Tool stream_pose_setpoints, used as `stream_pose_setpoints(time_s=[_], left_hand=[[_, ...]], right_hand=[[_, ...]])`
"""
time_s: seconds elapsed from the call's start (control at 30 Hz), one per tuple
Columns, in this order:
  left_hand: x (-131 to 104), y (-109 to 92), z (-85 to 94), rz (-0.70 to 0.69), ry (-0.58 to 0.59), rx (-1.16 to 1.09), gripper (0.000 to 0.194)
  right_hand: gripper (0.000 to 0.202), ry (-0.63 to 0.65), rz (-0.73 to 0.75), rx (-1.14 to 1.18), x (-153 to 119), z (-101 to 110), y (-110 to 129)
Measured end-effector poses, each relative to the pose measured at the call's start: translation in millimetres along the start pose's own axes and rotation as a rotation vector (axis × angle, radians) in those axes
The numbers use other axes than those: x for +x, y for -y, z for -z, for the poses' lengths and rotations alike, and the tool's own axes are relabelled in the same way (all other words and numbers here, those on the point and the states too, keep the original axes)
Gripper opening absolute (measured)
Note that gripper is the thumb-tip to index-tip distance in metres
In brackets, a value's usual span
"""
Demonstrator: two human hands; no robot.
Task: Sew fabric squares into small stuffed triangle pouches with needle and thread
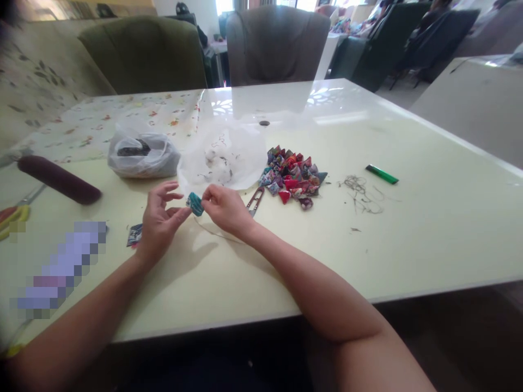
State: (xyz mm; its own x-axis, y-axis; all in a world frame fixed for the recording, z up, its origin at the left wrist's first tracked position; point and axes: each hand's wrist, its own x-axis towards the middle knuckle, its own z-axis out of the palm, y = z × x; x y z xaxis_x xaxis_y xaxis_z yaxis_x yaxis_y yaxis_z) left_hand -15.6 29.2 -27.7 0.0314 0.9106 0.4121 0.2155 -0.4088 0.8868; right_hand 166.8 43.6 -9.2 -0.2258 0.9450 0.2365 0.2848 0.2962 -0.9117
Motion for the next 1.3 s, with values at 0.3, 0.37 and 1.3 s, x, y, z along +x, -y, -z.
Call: stream_pose_setpoints(time_s=[0.3,0.37,1.3], left_hand=[[3.9,-3.1,-4.5,0.518,0.074,-0.496,0.029],[4.8,-5.0,-4.3,0.569,0.013,-0.550,0.033],[7.3,6.9,-2.6,0.462,-0.035,-0.625,0.028]], right_hand=[[0.017,0.016,0.104,0.065,-2.5,-0.2,2.4],[0.018,-0.038,0.134,0.040,-2.3,0.7,2.1],[0.020,0.013,0.220,-0.359,-10.1,-4.0,3.4]])
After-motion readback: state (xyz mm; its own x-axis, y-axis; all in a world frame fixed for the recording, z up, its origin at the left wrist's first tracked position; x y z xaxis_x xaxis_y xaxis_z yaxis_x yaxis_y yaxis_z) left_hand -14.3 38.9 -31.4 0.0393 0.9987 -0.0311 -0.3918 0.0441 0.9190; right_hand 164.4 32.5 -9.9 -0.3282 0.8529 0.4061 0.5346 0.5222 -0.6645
